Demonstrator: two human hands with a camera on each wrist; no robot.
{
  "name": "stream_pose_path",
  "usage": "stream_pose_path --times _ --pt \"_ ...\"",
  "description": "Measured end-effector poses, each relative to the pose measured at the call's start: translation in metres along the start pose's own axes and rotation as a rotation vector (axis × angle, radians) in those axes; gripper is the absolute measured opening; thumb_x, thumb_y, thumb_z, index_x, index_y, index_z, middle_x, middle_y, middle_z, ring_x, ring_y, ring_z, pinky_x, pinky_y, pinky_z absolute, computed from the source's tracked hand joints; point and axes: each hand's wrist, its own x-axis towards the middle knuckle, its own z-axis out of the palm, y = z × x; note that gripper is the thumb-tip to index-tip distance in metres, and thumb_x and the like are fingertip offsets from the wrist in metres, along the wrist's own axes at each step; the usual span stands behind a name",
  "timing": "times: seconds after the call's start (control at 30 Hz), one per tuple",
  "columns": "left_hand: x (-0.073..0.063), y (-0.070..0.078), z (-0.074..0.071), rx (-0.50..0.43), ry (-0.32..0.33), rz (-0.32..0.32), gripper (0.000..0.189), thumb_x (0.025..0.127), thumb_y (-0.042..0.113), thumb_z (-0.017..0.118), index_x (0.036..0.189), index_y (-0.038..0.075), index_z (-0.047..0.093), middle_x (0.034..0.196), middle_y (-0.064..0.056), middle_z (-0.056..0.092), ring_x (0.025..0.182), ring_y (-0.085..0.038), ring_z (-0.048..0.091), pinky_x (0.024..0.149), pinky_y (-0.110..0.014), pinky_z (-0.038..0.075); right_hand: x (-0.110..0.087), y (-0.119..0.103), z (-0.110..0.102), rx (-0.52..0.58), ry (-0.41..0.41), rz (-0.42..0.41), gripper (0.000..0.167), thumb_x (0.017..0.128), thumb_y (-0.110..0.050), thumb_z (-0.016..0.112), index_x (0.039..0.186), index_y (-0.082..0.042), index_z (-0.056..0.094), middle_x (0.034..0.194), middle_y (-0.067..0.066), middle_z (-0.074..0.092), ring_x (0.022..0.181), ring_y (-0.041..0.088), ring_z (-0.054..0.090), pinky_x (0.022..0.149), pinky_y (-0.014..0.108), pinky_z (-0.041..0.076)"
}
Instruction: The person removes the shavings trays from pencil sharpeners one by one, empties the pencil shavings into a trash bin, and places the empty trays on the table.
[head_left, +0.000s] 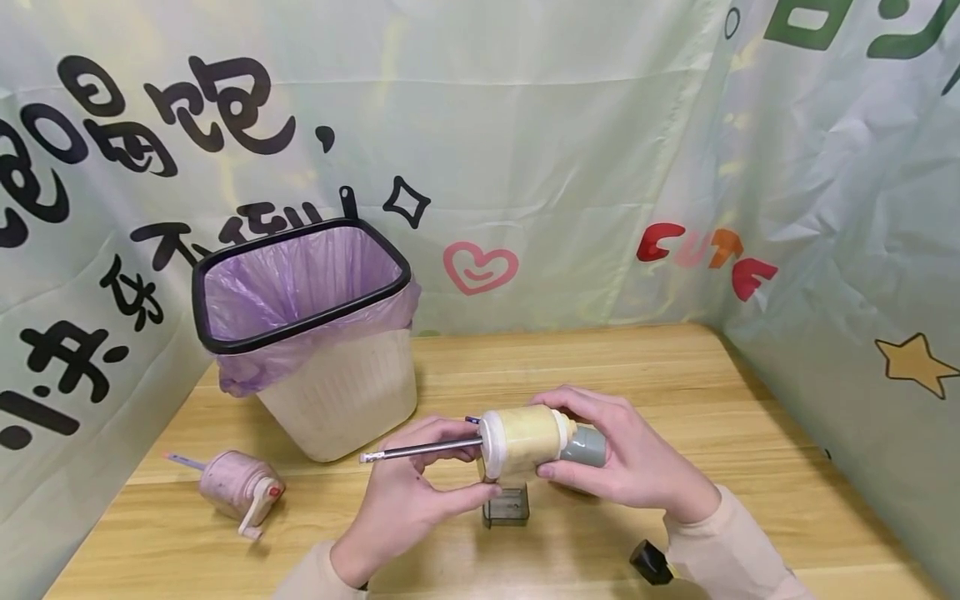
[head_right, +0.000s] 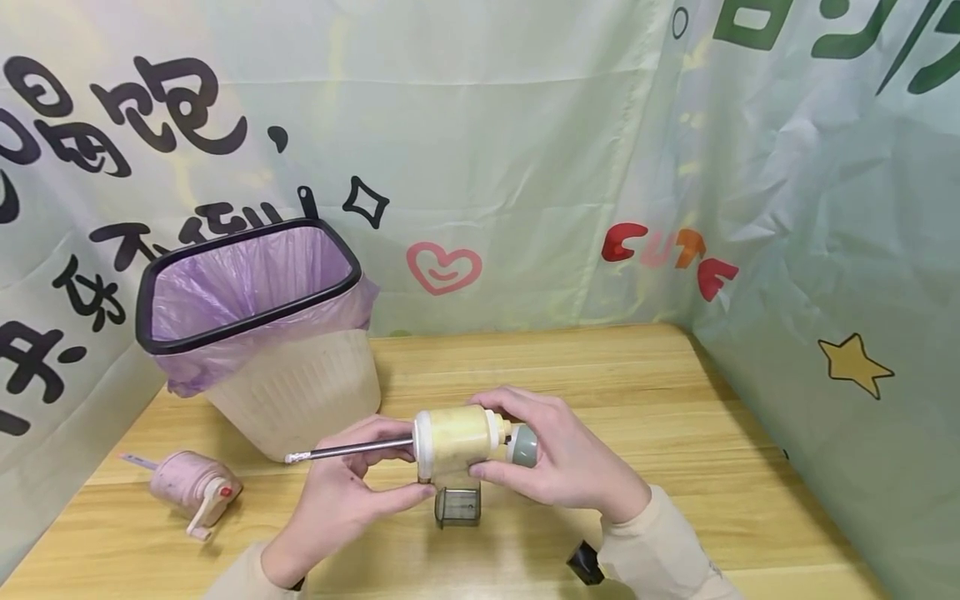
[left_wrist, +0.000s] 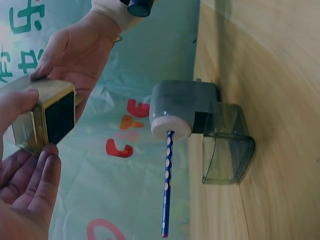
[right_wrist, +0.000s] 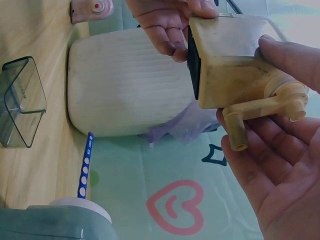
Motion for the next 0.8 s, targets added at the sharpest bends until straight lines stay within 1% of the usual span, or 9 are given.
stream_pose_path --times 0.17,0.33,0.43,0.6,0.67,0.8 --pt "0.0016 -0.004 -0.0049 -0.011 -0.046 -0.021 0.048 0.077 0.007 0.097 0.121 0.011 0.076 0.113 -0.006 0.079 0.092 -0.025 0.077 0.089 -0.032 0.067 -0.0007 0.0002 -0.0003 -0.03 -0.011 -0.012 0.058 0.087 -0.018 0.091 0.138 -0.021 0.064 0.121 -0.009 0.073 0.095 0.005 0.068 0.083 0.026 0.06" --pt "0.0014 -0.0046 -0.0064 -0.028 -0.048 -0.031 0.048 0.077 0.006 0.097 0.121 0.01 0.077 0.113 -0.007 0.08 0.091 -0.03 0.077 0.088 -0.033 0.067 -0.0007 0.0011 -0.0001 -0.038 -0.017 -0.013 0.057 0.087 -0.018 0.091 0.137 -0.021 0.064 0.12 -0.009 0.073 0.095 0.005 0.068 0.083 0.026 0.06" --pt "0.0011 -0.0044 -0.0044 -0.022 -0.025 -0.019 0.048 0.076 0.006 0.098 0.119 0.01 0.076 0.113 -0.007 0.08 0.092 -0.027 0.078 0.087 -0.032 0.067 -0.0003 0.0013 -0.0005 -0.036 -0.01 -0.008 0.057 0.086 -0.018 0.091 0.137 -0.021 0.064 0.121 -0.009 0.073 0.095 0.004 0.068 0.083 0.026 0.06" --pt "-0.0001 -0.0042 -0.0011 0.002 0.017 0.003 0.051 0.075 0.007 0.099 0.12 0.01 0.076 0.113 -0.007 0.078 0.097 -0.017 0.079 0.088 -0.033 0.067 0.0007 0.0015 -0.0005 -0.04 -0.001 -0.01 0.057 0.087 -0.018 0.091 0.136 -0.022 0.064 0.121 -0.01 0.072 0.096 0.005 0.068 0.085 0.025 0.06" --pt "-0.0002 -0.0045 -0.001 -0.007 0.016 -0.002 0.051 0.075 0.006 0.099 0.121 0.009 0.076 0.113 -0.008 0.078 0.098 -0.015 0.079 0.089 -0.033 0.067 0.0007 0.0018 -0.0005 -0.041 -0.002 -0.017 0.056 0.087 -0.018 0.091 0.136 -0.022 0.064 0.121 -0.01 0.072 0.097 0.005 0.069 0.086 0.026 0.06" --pt "0.0005 -0.0061 -0.0031 -0.031 -0.01 -0.017 0.05 0.076 0.005 0.098 0.121 0.009 0.076 0.115 -0.009 0.079 0.098 -0.015 0.078 0.089 -0.032 0.066 0.0003 0.0014 -0.0007 -0.037 -0.008 -0.014 0.056 0.087 -0.019 0.091 0.136 -0.022 0.064 0.121 -0.01 0.072 0.096 0.005 0.068 0.084 0.026 0.06"
